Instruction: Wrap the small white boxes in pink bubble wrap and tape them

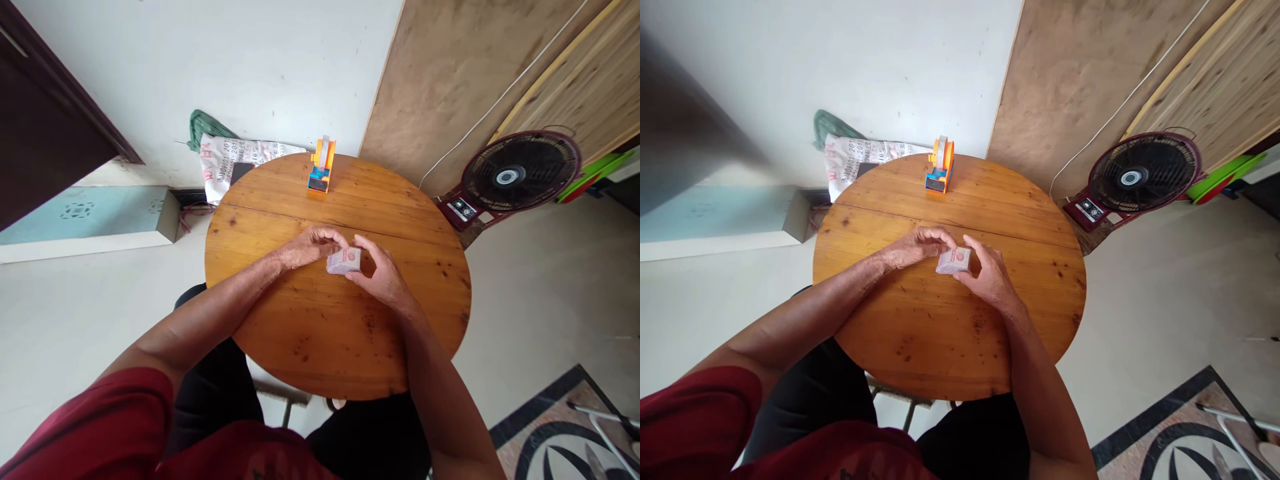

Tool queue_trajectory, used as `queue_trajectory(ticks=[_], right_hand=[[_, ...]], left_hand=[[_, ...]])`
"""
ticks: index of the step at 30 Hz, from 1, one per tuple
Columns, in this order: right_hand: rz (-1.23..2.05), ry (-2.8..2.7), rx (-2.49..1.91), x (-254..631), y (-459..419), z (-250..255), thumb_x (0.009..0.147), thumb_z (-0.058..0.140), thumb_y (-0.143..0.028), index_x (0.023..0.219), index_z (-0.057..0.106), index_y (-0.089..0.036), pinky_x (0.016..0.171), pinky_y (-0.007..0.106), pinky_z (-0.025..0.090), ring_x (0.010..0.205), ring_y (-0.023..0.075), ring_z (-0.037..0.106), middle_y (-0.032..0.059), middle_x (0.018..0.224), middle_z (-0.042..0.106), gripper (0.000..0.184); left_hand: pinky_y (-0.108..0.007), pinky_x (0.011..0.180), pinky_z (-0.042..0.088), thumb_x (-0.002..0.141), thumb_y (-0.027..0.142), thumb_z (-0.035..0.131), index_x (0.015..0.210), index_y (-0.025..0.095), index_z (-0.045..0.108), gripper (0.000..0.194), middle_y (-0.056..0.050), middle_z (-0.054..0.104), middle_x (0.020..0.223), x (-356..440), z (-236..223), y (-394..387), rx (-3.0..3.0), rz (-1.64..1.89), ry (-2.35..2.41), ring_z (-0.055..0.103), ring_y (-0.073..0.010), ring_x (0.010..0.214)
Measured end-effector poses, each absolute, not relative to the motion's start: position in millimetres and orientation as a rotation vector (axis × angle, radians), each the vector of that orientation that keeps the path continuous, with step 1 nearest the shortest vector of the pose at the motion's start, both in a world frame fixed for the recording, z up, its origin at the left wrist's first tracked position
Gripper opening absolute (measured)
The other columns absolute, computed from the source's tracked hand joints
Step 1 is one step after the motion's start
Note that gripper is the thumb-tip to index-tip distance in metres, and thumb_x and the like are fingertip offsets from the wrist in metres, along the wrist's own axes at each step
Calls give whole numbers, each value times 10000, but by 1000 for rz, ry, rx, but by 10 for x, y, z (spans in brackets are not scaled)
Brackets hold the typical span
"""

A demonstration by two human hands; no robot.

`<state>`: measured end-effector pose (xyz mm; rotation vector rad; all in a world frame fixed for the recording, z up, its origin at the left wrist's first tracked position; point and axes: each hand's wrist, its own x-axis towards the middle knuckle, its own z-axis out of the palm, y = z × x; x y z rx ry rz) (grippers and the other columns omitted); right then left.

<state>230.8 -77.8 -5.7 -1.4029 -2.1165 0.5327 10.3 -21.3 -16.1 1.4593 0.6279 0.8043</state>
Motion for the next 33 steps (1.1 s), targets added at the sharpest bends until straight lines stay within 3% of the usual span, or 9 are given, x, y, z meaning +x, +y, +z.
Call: queue_trajectory(ticks=[11, 25, 30, 33], right_hand=[[465, -2098, -1335, 2308, -780, -76, 783, 734, -290, 1445, 482, -285, 1096, 514, 433, 1248, 298, 621, 74, 1328, 686, 709], [339, -2147, -1260, 2213, -795, -114, 800, 722, -291, 1389, 536, -278, 1010, 476, 480, 1088, 280, 677, 58, 1158, 737, 618], [404, -2183, -1254, 2244, -801, -99, 752, 777, -296, 1427, 490, -274, 1054, 519, 451, 1213, 315, 627, 94, 1329, 673, 734], [436, -2177, -1283, 2258, -809, -89, 759, 768, -288, 1451, 461, -278, 1077, 539, 432, 1251, 320, 607, 104, 1380, 644, 757]], left_hand=[[-273, 763, 486, 667, 448, 894, 997, 137, 674, 504, -22, 706, 899, 172, -270, -190, 1251, 880, 658, 640, -127, 781], [-252, 730, 495, 709, 386, 871, 1011, 136, 680, 436, -20, 718, 905, 190, -335, -170, 1281, 767, 602, 648, -107, 766], [-244, 695, 490, 714, 388, 873, 1004, 135, 657, 441, -7, 706, 834, 194, -383, -147, 1250, 814, 560, 643, -106, 724], [-251, 740, 502, 720, 364, 871, 1008, 135, 672, 418, -24, 725, 897, 184, -376, -151, 1253, 814, 563, 658, -111, 768]])
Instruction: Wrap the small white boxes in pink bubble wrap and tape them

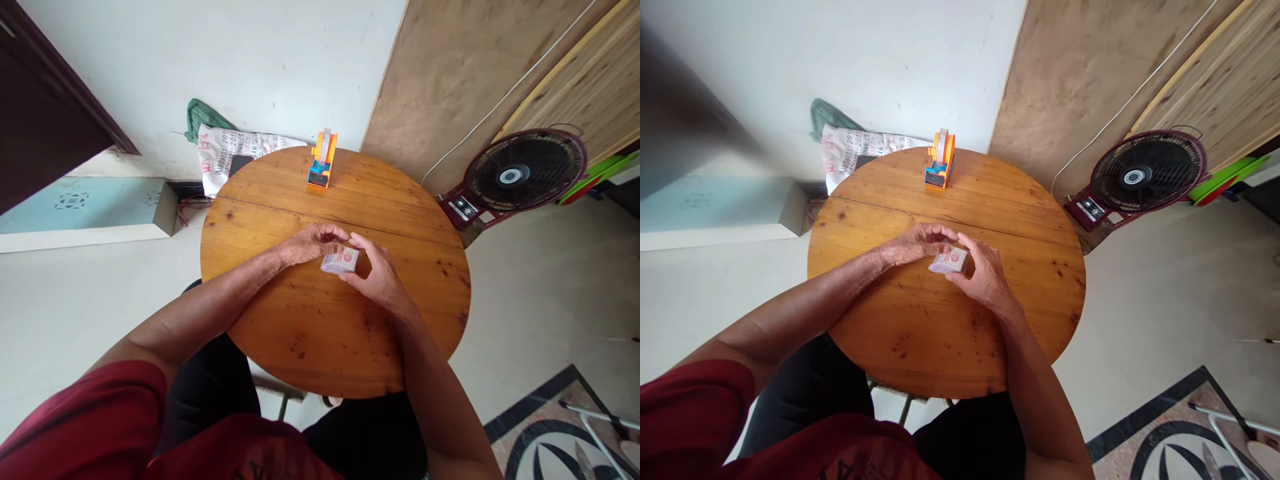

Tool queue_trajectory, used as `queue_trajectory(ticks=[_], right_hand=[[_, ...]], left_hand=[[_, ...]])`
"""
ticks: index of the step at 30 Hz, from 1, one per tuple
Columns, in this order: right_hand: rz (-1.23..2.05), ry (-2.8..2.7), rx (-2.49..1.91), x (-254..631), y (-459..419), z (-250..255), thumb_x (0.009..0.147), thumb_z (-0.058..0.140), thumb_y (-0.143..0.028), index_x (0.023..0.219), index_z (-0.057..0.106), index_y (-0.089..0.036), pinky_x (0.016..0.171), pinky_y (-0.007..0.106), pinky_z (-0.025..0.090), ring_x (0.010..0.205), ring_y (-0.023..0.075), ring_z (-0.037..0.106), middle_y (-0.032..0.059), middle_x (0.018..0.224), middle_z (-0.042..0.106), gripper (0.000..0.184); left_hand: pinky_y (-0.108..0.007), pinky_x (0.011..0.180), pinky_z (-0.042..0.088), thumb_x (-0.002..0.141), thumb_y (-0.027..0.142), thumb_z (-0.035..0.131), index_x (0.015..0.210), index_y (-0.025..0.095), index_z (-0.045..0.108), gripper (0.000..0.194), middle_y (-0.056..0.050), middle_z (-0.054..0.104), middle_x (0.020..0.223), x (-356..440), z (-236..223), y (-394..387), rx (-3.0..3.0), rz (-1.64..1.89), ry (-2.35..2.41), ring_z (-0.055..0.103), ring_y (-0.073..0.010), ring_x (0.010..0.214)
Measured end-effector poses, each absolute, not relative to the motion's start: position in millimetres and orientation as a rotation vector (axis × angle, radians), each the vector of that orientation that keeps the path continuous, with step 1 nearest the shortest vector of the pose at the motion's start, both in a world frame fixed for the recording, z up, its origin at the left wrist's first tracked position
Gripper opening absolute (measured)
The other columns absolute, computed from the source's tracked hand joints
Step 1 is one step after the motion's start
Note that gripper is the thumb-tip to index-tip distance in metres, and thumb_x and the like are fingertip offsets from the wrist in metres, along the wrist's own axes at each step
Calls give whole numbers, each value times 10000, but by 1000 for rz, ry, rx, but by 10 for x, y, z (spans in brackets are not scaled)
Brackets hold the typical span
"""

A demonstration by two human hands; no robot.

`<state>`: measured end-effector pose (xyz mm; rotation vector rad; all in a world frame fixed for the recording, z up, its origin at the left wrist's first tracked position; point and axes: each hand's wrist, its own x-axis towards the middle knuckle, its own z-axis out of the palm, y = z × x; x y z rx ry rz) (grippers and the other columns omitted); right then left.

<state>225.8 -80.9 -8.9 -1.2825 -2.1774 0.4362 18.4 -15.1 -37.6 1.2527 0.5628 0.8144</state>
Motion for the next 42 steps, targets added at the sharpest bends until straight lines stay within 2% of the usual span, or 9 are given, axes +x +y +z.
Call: queue_trajectory(ticks=[4, 12, 18, 22, 26, 28, 34, 42], right_hand=[[429, -2168, -1313, 2262, -803, -102, 782, 742, -285, 1442, 480, -283, 1052, 520, 455, 1188, 308, 642, 86, 1281, 698, 710], [413, -2160, -1336, 2239, -788, -126, 783, 729, -277, 1391, 534, -257, 1007, 504, 483, 1139, 307, 663, 97, 1236, 721, 640], [525, -2128, -1285, 2278, -837, -25, 793, 736, -327, 1416, 501, -251, 1082, 512, 440, 1235, 295, 619, 100, 1342, 670, 671], [569, -1953, -1247, 2333, -834, 21, 847, 674, -317, 1333, 574, -241, 1082, 486, 452, 1191, 262, 649, 89, 1266, 707, 502], [501, -1785, -1301, 2365, -786, -13, 865, 646, -302, 1069, 699, -223, 990, 449, 509, 1044, 249, 700, 75, 1084, 763, 225], [455, -1733, -1336, 2376, -762, -36, 879, 623, -294, 960, 720, -223, 928, 428, 529, 970, 243, 714, 63, 998, 776, 145], [381, -1709, -1355, 2401, -735, -57, 900, 602, -292, 886, 734, -225, 838, 383, 540, 884, 229, 728, 45, 906, 785, 149], [336, -1752, -1373, 2405, -730, -71, 915, 596, -340, 875, 726, -238, 848, 407, 530, 879, 243, 721, 45, 902, 782, 170]], left_hand=[[-266, 791, 510, 725, 331, 865, 1037, 131, 685, 413, -44, 738, 972, 151, -324, -163, 1257, 789, 582, 670, -122, 827], [-264, 789, 514, 702, 269, 861, 980, 139, 683, 355, -22, 738, 928, 164, -307, -153, 1266, 766, 631, 668, -116, 805], [-280, 806, 501, 728, 301, 832, 1002, 134, 696, 349, -55, 743, 971, 165, -294, -165, 1248, 847, 637, 675, -145, 848], [-228, 726, 462, 738, 251, 774, 907, 129, 712, 217, -4, 707, 810, 144, -275, -129, 1222, 979, 830, 608, -96, 719], [-204, 624, 418, 738, 176, 697, 795, 122, 689, 79, 10, 664, 692, 154, -259, -86, 1186, 1031, 960, 539, -74, 607], [-202, 601, 415, 732, 149, 668, 746, 127, 666, 27, 13, 644, 658, 162, -253, -74, 1173, 1048, 970, 531, -74, 586], [-185, 561, 403, 733, 119, 651, 723, 132, 646, 18, 20, 616, 624, 164, -240, -69, 1156, 1050, 983, 528, -69, 563], [-190, 568, 410, 755, 83, 631, 726, 125, 648, 54, 18, 619, 622, 162, -217, -65, 1125, 1029, 1010, 533, -66, 554]])
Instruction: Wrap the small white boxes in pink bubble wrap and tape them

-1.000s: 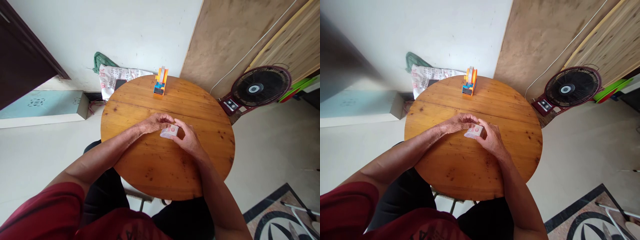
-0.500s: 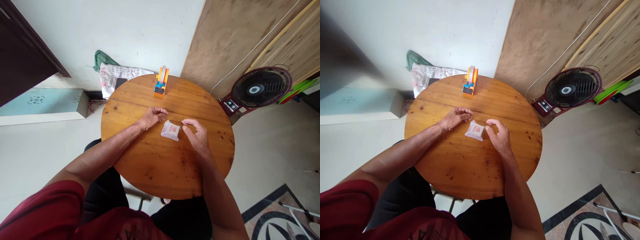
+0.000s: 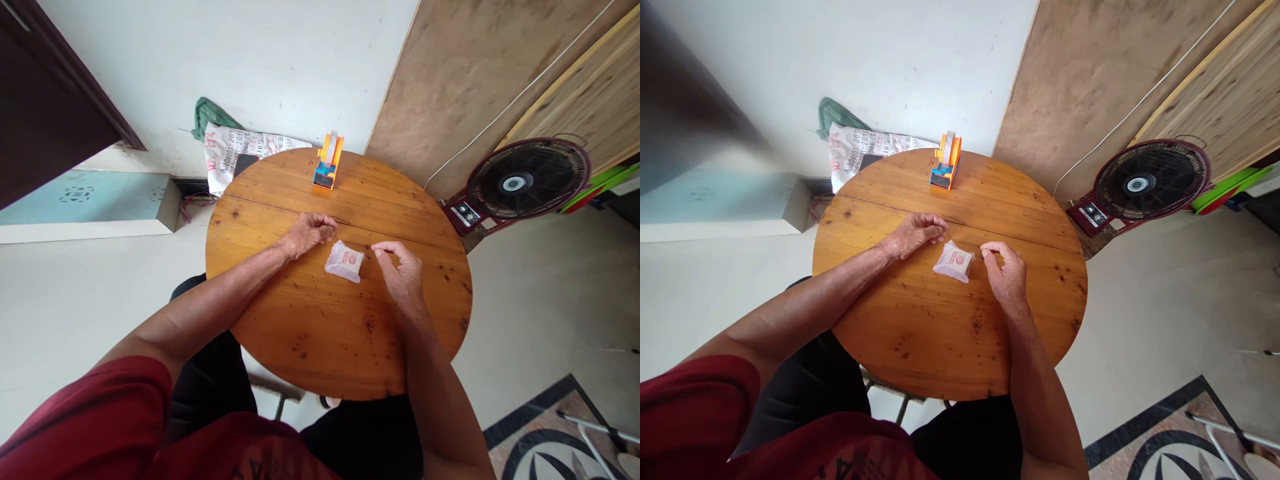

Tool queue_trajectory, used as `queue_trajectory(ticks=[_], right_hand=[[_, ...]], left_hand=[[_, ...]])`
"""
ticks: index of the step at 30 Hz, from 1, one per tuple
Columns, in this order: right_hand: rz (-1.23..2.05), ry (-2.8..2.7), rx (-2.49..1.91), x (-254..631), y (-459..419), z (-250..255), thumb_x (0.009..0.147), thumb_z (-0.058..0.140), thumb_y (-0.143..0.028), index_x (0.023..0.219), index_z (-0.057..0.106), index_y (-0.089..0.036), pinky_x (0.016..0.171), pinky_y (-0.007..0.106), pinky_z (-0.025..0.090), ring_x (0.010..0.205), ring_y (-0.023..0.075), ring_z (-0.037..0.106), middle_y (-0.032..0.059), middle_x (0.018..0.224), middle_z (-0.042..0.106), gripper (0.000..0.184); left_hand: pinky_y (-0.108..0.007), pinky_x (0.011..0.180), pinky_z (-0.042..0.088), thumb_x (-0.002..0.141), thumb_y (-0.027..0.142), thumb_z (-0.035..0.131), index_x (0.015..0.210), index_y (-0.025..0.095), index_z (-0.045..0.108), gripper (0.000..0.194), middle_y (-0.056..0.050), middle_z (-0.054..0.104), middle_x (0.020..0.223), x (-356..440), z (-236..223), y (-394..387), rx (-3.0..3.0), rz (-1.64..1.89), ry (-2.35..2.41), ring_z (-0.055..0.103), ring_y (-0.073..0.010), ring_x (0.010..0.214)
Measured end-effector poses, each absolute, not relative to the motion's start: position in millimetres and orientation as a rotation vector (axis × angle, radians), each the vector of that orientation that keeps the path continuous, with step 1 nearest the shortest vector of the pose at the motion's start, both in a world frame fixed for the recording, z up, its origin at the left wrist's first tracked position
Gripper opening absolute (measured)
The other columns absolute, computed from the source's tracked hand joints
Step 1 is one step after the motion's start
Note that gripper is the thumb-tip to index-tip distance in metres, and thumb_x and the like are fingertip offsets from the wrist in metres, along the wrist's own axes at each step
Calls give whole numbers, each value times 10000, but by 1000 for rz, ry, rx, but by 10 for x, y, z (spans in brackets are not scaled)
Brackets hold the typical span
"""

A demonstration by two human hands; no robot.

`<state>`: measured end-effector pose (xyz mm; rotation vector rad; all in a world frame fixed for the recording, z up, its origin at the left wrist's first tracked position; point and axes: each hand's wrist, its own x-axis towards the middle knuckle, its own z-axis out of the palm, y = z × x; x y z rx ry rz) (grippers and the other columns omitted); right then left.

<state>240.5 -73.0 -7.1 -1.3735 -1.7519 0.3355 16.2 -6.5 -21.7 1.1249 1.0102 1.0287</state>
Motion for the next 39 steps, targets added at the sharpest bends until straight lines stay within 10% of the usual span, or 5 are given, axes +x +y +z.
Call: queue_trajectory(ticks=[39], right_hand=[[344, -2160, -1357, 2209, -933, 135, 910, 614, -260, 1041, 672, -267, 970, 470, 465, 1138, 284, 666, 68, 1194, 728, 143]], left_hand=[[-244, 808, 527, 769, 112, 687, 1043, 159, 713, 279, -28, 770, 967, 137, -309, -148, 1328, 744, 678, 691, -117, 823]])
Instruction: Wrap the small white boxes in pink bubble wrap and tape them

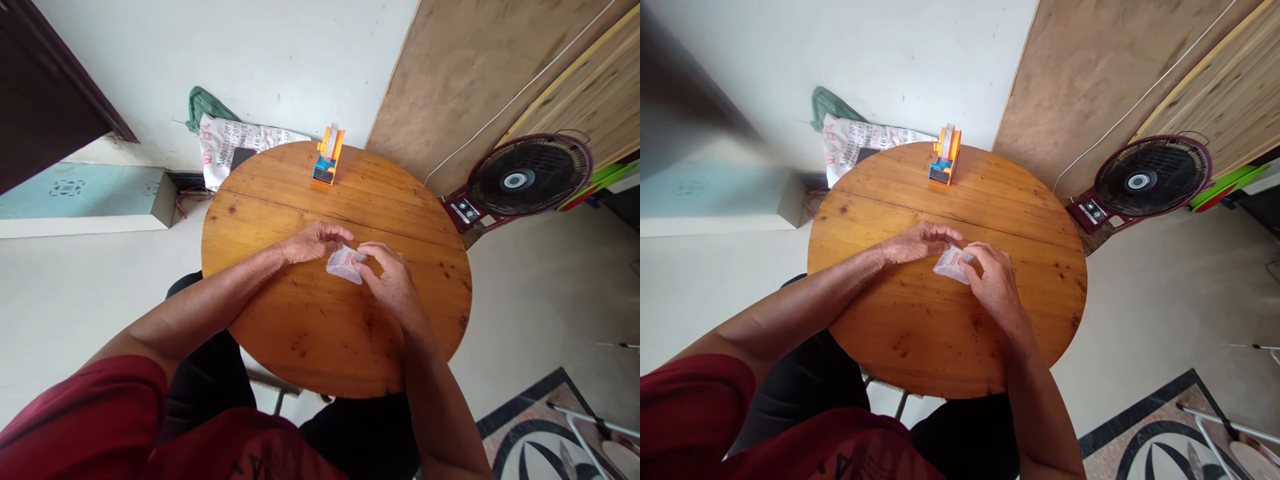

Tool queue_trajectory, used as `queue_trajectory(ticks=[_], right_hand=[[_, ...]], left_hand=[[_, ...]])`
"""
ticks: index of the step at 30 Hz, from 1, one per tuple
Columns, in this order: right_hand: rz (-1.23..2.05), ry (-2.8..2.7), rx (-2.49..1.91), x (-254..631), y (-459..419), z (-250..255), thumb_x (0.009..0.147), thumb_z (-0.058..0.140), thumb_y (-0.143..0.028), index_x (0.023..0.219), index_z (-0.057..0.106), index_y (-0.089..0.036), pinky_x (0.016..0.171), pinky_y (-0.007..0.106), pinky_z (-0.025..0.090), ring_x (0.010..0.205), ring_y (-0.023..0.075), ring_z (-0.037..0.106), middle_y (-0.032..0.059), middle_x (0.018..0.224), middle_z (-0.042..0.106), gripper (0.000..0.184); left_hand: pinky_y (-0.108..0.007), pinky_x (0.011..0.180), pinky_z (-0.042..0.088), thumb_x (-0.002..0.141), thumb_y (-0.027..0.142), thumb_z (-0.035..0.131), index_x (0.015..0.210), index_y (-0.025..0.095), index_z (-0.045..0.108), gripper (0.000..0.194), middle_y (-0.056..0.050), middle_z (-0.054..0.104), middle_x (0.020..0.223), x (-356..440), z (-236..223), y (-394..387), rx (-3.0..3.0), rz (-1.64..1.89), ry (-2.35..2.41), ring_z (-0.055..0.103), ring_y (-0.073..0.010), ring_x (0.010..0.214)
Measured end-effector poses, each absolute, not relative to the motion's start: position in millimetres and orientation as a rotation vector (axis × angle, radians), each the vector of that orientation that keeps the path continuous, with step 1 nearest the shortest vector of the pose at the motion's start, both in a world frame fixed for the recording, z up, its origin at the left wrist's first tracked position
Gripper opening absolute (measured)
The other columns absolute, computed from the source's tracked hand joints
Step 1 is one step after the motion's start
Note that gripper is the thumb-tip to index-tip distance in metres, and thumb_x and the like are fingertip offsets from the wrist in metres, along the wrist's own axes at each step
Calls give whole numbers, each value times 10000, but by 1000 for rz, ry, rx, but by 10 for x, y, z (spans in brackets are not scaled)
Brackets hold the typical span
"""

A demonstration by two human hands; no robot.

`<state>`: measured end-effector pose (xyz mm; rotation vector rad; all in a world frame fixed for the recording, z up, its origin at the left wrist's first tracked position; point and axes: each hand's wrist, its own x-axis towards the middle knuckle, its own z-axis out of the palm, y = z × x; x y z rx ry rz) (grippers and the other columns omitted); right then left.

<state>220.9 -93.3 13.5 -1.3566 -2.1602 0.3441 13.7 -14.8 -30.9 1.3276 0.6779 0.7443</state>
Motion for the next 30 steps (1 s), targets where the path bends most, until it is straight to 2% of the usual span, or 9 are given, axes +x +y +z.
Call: queue_trajectory(ticks=[5, 13, 21, 30], right_hand=[[335, -2187, -1352, 2245, -947, 137, 896, 629, -251, 981, 691, -282, 968, 467, 457, 1086, 271, 679, 43, 1123, 746, 110], [246, -2237, -1295, 2254, -959, 124, 883, 677, -282, 966, 740, -296, 952, 476, 451, 1040, 268, 692, 29, 1122, 762, 106], [155, -2193, -1269, 2226, -924, 53, 955, 585, -287, 881, 763, -302, 957, 480, 432, 937, 236, 713, 8, 1034, 798, 194], [179, -2167, -1233, 2212, -909, 10, 977, 539, -239, 889, 704, -253, 928, 438, 440, 950, 230, 708, 38, 1021, 789, 188]], left_hand=[[-232, 803, 519, 783, 117, 676, 1014, 163, 720, 239, -19, 769, 958, 137, -289, -167, 1384, 695, 628, 692, -114, 828], [-250, 826, 518, 786, 90, 658, 1015, 163, 728, 250, -27, 771, 958, 141, -306, -180, 1396, 653, 572, 697, -122, 832], [-249, 829, 505, 795, 96, 653, 989, 156, 730, 217, -18, 765, 930, 141, -292, -182, 1398, 650, 578, 681, -116, 816], [-277, 893, 513, 798, 116, 661, 1010, 148, 719, 222, -34, 766, 978, 118, -241, -180, 1421, 654, 584, 690, -130, 890]])
